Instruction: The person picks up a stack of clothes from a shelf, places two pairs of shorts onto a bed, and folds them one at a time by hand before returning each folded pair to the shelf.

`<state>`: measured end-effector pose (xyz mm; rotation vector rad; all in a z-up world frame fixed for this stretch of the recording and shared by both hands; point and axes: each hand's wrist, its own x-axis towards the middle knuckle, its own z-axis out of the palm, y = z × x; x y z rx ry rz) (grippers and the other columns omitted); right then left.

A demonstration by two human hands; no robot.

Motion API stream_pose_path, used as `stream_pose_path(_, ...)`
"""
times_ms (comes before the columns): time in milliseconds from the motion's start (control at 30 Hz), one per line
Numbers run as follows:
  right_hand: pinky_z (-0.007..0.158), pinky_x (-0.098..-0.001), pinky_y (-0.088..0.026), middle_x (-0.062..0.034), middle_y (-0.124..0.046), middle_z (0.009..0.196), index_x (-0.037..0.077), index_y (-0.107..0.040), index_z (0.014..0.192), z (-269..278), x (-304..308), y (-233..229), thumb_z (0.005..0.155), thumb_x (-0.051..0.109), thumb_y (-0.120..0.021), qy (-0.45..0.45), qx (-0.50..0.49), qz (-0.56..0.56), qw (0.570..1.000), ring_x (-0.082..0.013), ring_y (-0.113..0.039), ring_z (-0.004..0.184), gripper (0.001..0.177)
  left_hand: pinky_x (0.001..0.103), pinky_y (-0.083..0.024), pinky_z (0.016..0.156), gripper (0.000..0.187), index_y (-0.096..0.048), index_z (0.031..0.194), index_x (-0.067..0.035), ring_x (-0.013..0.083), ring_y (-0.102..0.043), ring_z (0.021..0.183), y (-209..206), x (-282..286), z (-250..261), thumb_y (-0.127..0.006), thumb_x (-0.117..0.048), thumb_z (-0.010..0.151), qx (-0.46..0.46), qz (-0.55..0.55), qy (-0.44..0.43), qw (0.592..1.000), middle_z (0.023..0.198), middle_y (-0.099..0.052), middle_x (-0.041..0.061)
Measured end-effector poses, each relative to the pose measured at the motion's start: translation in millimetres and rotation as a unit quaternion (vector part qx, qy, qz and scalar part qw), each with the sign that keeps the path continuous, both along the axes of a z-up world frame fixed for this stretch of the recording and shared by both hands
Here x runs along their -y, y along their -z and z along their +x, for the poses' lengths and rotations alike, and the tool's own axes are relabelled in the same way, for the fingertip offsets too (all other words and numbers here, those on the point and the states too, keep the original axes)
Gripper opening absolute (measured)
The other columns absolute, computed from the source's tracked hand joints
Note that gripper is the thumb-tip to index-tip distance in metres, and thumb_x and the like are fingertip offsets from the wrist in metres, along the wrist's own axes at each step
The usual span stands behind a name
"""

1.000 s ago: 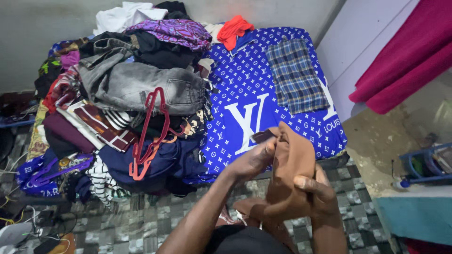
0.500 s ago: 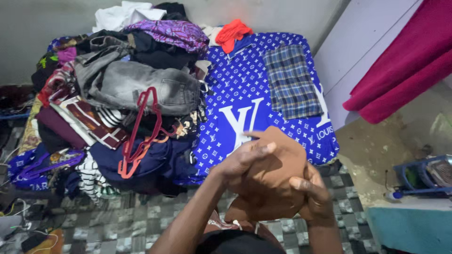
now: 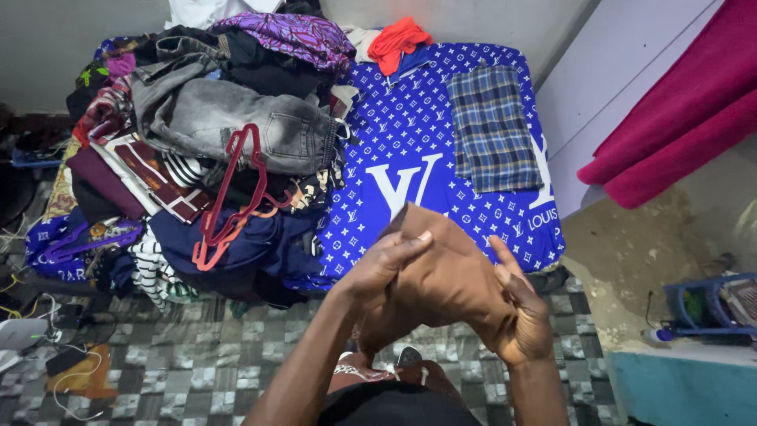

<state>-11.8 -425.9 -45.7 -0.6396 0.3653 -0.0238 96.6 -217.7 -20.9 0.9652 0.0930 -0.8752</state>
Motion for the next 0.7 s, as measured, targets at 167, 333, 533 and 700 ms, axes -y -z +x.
stream_pose_path(167,0.103,-0.0415,-0.052,-0.013,-0.062,0.124,0.0,-0.031,0.162,3.7,15.5,4.2,0.102,0.008,-0.056,-0.025,0.057,0.008,0.998,-0.0251,-0.062,0.12,0.065,0.033,-0.051,0.102,0.04,-0.06,0.132,-0.002,0.0161,-0.064,0.116,6.7,1.5,-4.7,-0.062,-0.027,0.101,0.061,-0.134,0.031,0.989,0.127,-0.066,0.006)
stream_pose_path(333,0.104,-0.0381,-0.053,-0.0094,-0.068,0.119,-0.002,-0.037,0.157,11.7,42.4,-19.1,0.096,0.004,-0.059,-0.005,0.133,-0.11,0.985,-0.0203,-0.064,0.117,0.065,0.034,-0.053,0.101,0.043,-0.061,0.131,0.0,0.0176,-0.066,0.115,11.4,18.0,-5.0,-0.062,-0.031,0.102,0.072,-0.179,0.048,0.98,0.125,-0.067,0.009)
stream_pose_path(533,0.093,-0.037,-0.055,-0.01,-0.068,0.116,0.0,-0.045,0.151,19.5,55.2,-12.7,0.094,0.008,-0.064,-0.061,0.037,-0.107,0.992,-0.0201,-0.065,0.108,0.06,0.03,-0.052,0.08,0.041,-0.065,0.12,0.005,0.0144,-0.062,0.096,58.4,40.6,-15.5,-0.065,-0.034,0.107,0.133,-0.037,-0.017,0.99,0.108,-0.064,0.006)
stream_pose_path(700,0.087,-0.0377,-0.059,-0.0131,-0.073,0.113,0.005,-0.049,0.142,30.6,50.9,1.5,0.087,0.014,-0.065,-0.096,-0.095,-0.103,0.986,-0.0224,-0.071,0.106,0.059,0.032,-0.059,0.075,0.028,-0.067,0.109,0.0,0.0156,-0.071,0.084,41.7,40.7,-4.3,-0.069,-0.022,0.091,0.004,-0.064,-0.094,0.993,0.098,-0.07,0.008)
